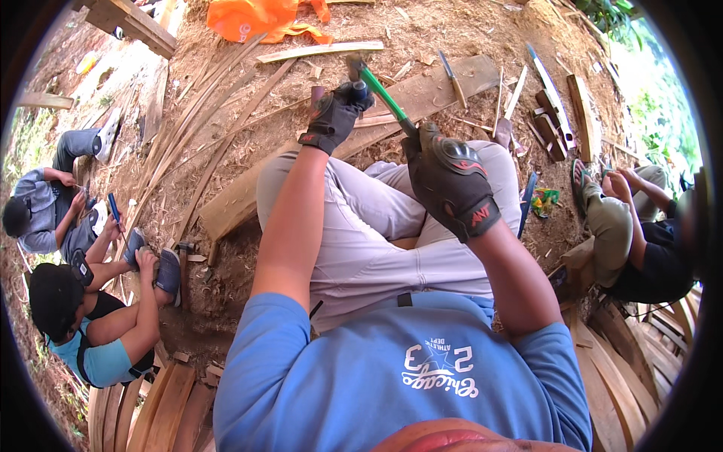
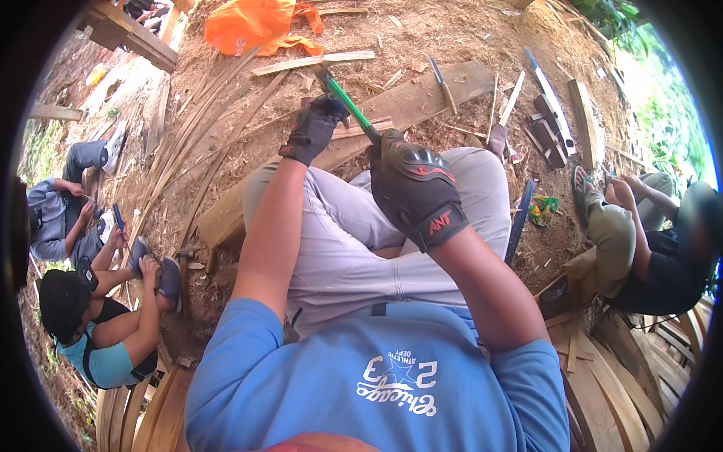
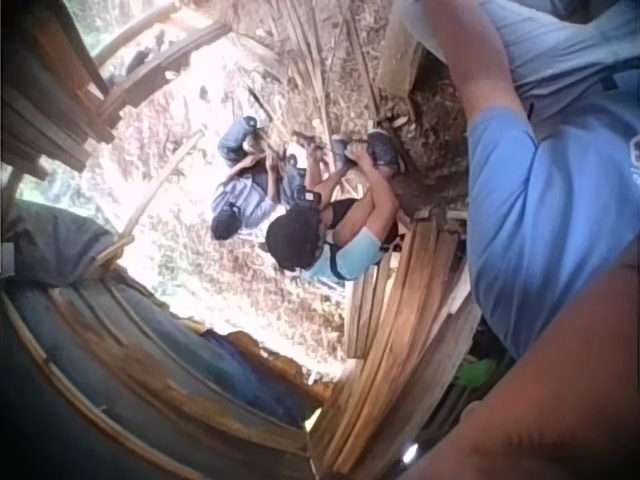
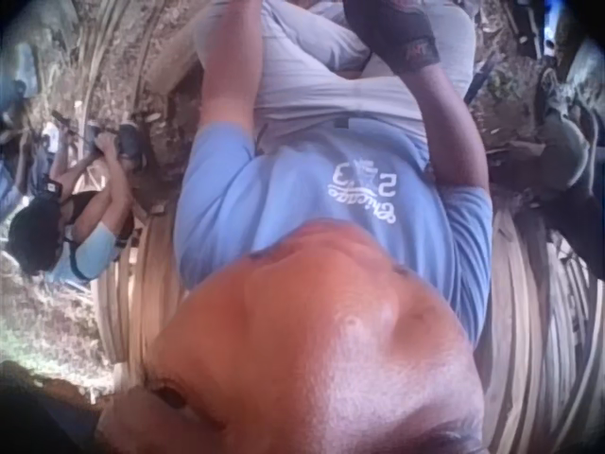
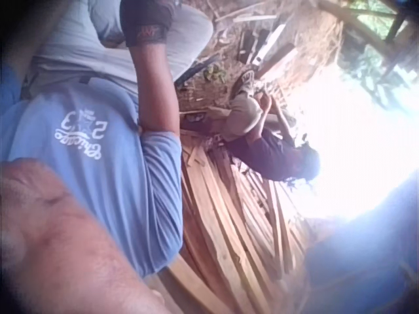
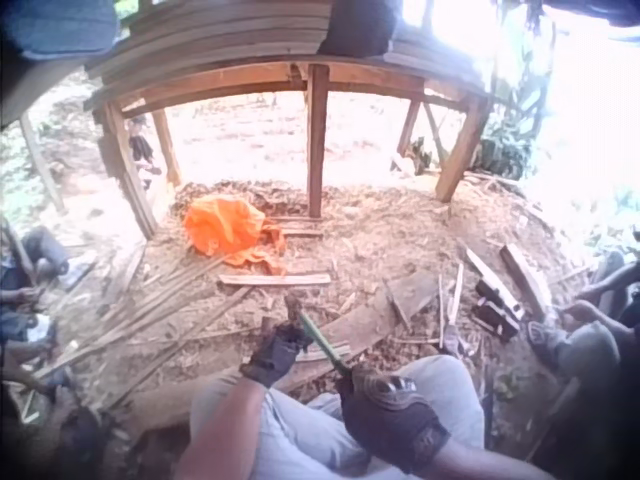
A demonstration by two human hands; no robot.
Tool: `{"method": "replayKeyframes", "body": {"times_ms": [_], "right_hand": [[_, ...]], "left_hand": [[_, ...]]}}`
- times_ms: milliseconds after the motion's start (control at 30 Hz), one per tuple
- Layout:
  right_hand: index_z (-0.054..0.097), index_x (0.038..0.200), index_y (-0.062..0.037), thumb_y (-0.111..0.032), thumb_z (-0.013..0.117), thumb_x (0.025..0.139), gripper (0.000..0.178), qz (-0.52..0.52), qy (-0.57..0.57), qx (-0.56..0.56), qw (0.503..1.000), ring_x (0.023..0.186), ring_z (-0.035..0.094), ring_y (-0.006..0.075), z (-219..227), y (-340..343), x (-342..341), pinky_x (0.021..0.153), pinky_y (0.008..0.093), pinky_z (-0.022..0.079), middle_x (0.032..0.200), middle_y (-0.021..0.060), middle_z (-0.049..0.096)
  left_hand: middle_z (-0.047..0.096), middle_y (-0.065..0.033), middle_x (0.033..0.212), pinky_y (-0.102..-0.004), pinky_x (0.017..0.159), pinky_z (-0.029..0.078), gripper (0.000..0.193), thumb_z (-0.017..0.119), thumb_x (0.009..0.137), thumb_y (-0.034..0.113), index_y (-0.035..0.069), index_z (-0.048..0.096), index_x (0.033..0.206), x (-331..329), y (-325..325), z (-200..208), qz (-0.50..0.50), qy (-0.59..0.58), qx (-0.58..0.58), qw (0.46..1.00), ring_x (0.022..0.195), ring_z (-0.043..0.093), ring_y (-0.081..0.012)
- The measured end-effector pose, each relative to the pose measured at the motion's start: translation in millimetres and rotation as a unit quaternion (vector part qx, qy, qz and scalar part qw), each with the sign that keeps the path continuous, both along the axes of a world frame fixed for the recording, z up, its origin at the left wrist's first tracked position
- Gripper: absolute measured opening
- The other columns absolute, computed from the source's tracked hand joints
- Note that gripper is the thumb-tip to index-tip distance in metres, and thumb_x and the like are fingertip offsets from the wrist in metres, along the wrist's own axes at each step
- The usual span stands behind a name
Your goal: The person sits on the ground and carves a small piece of wood using a chisel and a hammer. They repeatedly strike the chisel to shape the wood, occasionally adjusting their grip and the wood's position.
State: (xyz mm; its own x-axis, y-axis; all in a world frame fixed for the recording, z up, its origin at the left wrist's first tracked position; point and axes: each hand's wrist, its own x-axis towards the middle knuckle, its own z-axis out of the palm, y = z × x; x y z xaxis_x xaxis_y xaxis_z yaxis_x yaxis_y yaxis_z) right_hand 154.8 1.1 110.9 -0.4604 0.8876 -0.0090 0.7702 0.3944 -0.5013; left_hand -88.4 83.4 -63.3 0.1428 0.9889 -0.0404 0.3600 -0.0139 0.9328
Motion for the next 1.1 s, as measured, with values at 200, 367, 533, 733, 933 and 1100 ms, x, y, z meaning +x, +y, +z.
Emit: {"method": "replayKeyframes", "body": {"times_ms": [200,367,533,733,933,1100], "right_hand": [[0.061,0.105,-0.0018,-0.023,0.061,0.105,0.021,-0.046,0.046,0.231,0.971,0.061,0.065,0.0368,38,-15,-26,0.053,0.0463,0.046,0.075,0.0189,0.065],[0.057,0.097,-0.0037,-0.019,0.054,0.106,0.018,-0.028,-0.015,0.028,0.999,0.06,0.063,0.039,-1,-2,-16,0.056,0.0501,0.047,0.069,0.0176,0.062],[0.058,0.097,-0.0057,-0.023,0.059,0.105,0.019,-0.05,0.054,0.198,0.977,0.056,0.063,0.0365,55,-10,-31,0.059,0.0493,0.049,0.066,0.0143,0.061],[0.058,0.101,-0.0021,-0.025,0.056,0.106,0.023,-0.029,-0.014,-0.009,0.999,0.066,0.066,0.0437,-10,3,-11,0.059,0.0556,0.049,0.073,0.0215,0.065],[0.06,0.106,0.0001,-0.026,0.052,0.106,0.028,-0.088,-0.008,-0.019,0.996,0.076,0.068,0.0452,-50,-10,4,0.064,0.0552,0.051,0.084,0.0247,0.069],[0.064,0.112,-0.0016,-0.022,0.049,0.104,0.027,-0.018,-0.067,-0.094,0.993,0.089,0.069,0.0469,-156,9,15,0.073,0.0567,0.053,0.094,0.0257,0.071]], "left_hand": [[0.064,-0.0301,0.132,-0.0545,0.117,0.045,0.084,0.024,0.107,0.059,-0.014,0.053,0.135,-3,1,-42,0.059,-0.251,-0.02,0.966,0.126,0.061,-0.0402],[0.076,-0.0062,0.107,-0.0304,0.095,0.058,0.019,0.064,0.102,0.004,0.002,0.071,0.119,-4,17,-71,0.029,-0.419,0.04,0.907,0.096,0.071,-0.0152],[0.075,-0.0068,0.106,-0.0312,0.09,0.058,0.016,0.065,0.102,0.005,0.001,0.073,0.115,-2,7,-72,0.066,-0.485,-0.063,0.87,0.098,0.07,-0.0163],[0.061,-0.0276,0.132,-0.0525,0.113,0.042,0.083,0.029,0.103,0.06,-0.014,0.053,0.133,-9,23,-80,-0.046,-0.529,-0.064,0.845,0.122,0.058,-0.037],[0.073,-0.0085,0.107,-0.033,0.09,0.056,0.022,0.058,0.107,0.016,-0.002,0.07,0.112,-6,9,-64,0.048,-0.457,-0.019,0.888,0.095,0.067,-0.0158],[0.074,-0.0035,0.104,-0.0324,0.089,0.056,0.013,0.069,0.1,0.013,0.003,0.073,0.109,3,8,-34,0.084,-0.009,0.084,0.993,0.094,0.066,-0.0144]]}}
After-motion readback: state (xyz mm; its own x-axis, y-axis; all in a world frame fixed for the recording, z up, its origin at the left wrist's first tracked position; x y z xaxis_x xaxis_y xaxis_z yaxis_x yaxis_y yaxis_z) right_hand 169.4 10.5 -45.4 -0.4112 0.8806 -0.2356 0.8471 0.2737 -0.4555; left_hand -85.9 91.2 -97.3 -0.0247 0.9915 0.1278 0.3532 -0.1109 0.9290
